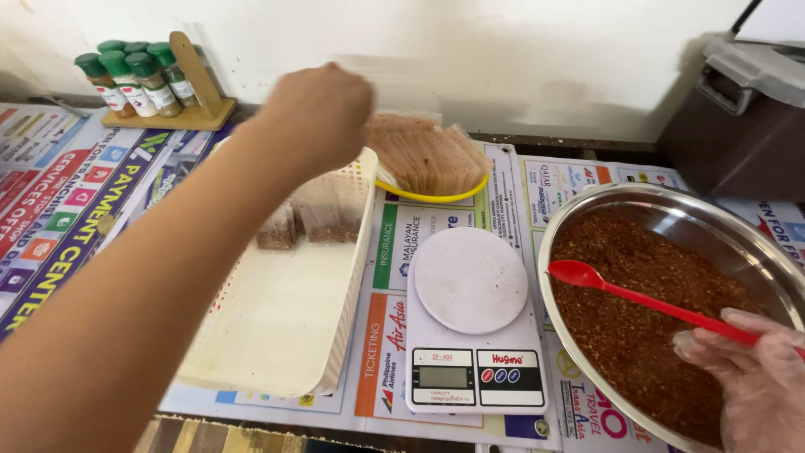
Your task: Packaging granular material into small plastic bags and weighing them on a digital scale
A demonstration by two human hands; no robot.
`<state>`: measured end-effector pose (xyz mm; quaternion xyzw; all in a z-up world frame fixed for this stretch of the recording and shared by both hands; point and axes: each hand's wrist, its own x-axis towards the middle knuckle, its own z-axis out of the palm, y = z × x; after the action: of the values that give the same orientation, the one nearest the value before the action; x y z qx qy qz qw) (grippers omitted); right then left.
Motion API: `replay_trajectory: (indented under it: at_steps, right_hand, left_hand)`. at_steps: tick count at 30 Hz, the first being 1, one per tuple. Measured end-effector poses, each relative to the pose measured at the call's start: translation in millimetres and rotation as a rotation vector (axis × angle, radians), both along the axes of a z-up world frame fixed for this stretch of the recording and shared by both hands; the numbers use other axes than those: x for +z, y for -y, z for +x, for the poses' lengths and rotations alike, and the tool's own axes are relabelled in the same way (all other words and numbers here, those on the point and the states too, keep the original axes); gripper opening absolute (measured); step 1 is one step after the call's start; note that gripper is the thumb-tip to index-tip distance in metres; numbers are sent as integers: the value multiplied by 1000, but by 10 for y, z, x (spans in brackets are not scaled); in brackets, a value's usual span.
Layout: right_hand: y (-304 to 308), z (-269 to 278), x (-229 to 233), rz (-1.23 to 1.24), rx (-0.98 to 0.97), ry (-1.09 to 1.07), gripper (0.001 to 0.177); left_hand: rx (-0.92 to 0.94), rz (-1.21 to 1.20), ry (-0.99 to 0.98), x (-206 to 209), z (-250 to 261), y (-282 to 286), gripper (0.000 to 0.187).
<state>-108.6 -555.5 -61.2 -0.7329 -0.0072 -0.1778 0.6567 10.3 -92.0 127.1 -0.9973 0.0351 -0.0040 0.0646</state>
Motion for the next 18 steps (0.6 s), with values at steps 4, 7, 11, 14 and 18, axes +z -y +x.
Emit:
replay_trajectory:
  at_steps: [4,7,11,14,18]
  right_hand:
    - [-13,-3,87,44,3,-54,37]
    - [-50,19,151,63,-11,-44,36]
    - [-179,-58,356,122,7,-103,38]
    - [-251,-73,435,126,-24,-135,42]
    - [-227,-67,394,164,-12,-109,41]
  left_hand:
    - [-228,29,81,-407,618,339,30]
    - [-209,107,-120,-625,832,665,12]
    - [-300,46,-128,-941,993,916,26]
    - [-401,74,26,-1126,1098,783,25]
    - [-460,91,128,-1158,1028,450,44]
